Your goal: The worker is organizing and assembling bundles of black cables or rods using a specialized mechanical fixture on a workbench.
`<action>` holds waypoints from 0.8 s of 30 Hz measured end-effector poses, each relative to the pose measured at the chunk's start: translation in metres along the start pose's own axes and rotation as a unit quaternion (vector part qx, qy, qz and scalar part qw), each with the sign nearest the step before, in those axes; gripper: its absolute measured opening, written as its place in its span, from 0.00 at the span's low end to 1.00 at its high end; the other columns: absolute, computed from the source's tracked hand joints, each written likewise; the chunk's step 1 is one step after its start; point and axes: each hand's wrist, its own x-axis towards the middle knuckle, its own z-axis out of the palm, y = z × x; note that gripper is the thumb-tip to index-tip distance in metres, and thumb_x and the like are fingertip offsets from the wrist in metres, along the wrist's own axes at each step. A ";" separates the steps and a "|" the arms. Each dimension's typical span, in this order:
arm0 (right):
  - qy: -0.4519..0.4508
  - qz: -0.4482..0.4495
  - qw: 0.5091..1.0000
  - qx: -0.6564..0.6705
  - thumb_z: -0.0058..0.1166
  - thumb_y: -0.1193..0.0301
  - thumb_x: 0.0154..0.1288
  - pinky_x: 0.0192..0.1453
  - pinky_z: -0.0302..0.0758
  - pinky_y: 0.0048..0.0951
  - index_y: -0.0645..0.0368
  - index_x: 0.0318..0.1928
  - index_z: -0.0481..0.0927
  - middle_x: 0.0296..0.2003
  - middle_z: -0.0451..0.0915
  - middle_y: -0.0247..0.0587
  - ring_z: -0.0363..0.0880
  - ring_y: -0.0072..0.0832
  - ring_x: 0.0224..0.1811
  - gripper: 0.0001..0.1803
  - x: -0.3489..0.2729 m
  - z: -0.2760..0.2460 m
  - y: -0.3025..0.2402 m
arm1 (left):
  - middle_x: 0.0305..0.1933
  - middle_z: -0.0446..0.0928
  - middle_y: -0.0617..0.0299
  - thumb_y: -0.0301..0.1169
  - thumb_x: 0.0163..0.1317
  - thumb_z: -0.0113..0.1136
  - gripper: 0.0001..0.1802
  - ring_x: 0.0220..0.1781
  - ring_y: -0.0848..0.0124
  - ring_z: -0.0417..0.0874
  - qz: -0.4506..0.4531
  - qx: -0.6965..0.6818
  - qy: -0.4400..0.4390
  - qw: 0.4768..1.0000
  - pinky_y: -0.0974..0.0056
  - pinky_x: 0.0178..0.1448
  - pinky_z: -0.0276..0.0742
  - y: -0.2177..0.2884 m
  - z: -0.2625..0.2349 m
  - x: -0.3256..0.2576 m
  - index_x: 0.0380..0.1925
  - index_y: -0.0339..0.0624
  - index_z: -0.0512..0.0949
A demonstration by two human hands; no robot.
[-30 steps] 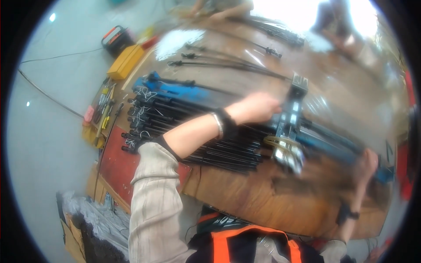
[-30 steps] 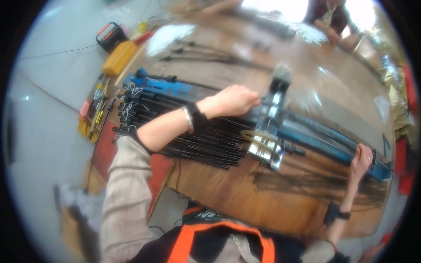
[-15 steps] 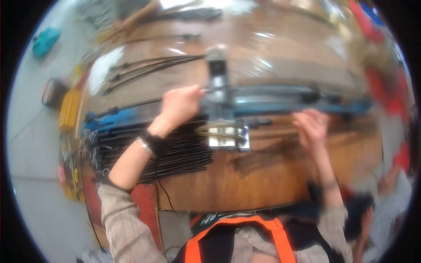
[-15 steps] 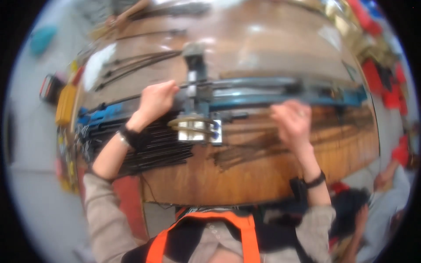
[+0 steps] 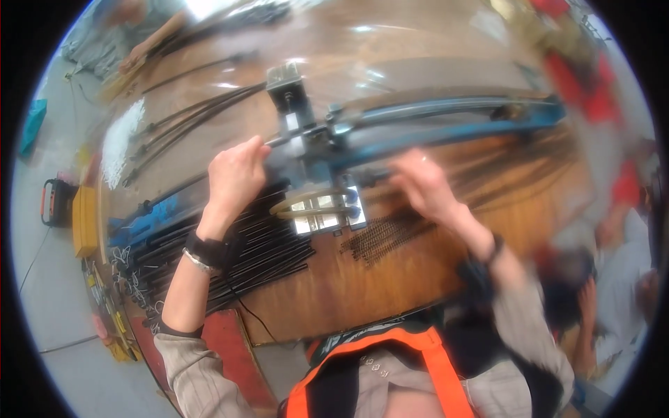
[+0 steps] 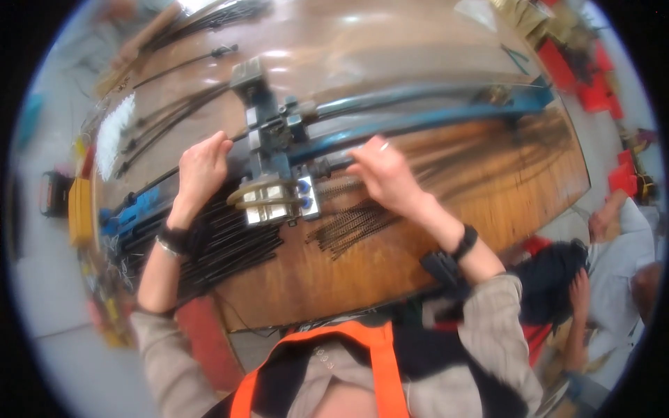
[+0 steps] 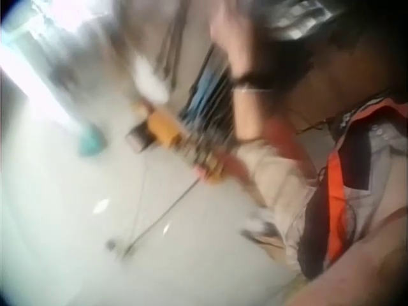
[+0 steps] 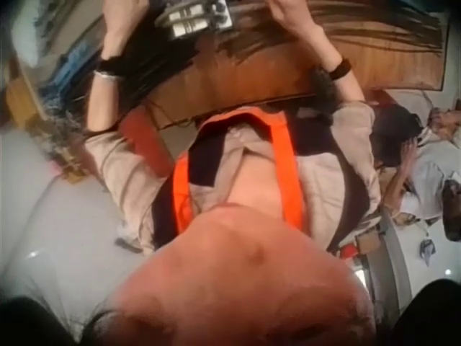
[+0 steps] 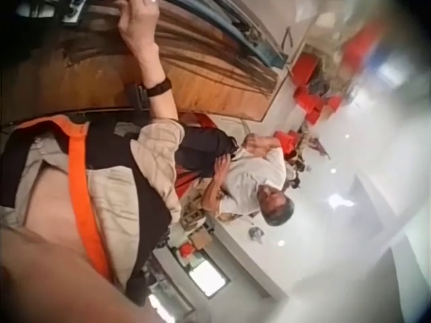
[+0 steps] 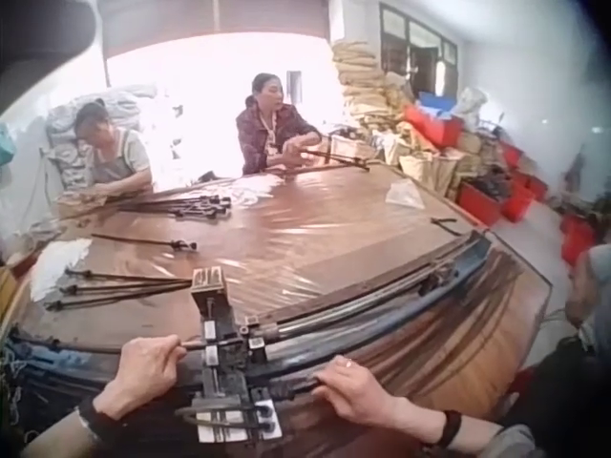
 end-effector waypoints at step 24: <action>-0.195 -0.009 0.981 0.008 0.67 0.63 0.52 0.39 0.73 0.45 0.56 0.33 0.74 0.33 0.76 0.44 0.77 0.46 0.38 0.16 -0.043 0.038 -0.041 | 0.39 0.76 0.64 0.33 0.54 0.68 0.10 0.45 0.65 0.75 -0.005 0.120 -0.017 0.993 0.57 0.48 0.62 0.027 -0.014 -0.186 0.35 0.49 0.77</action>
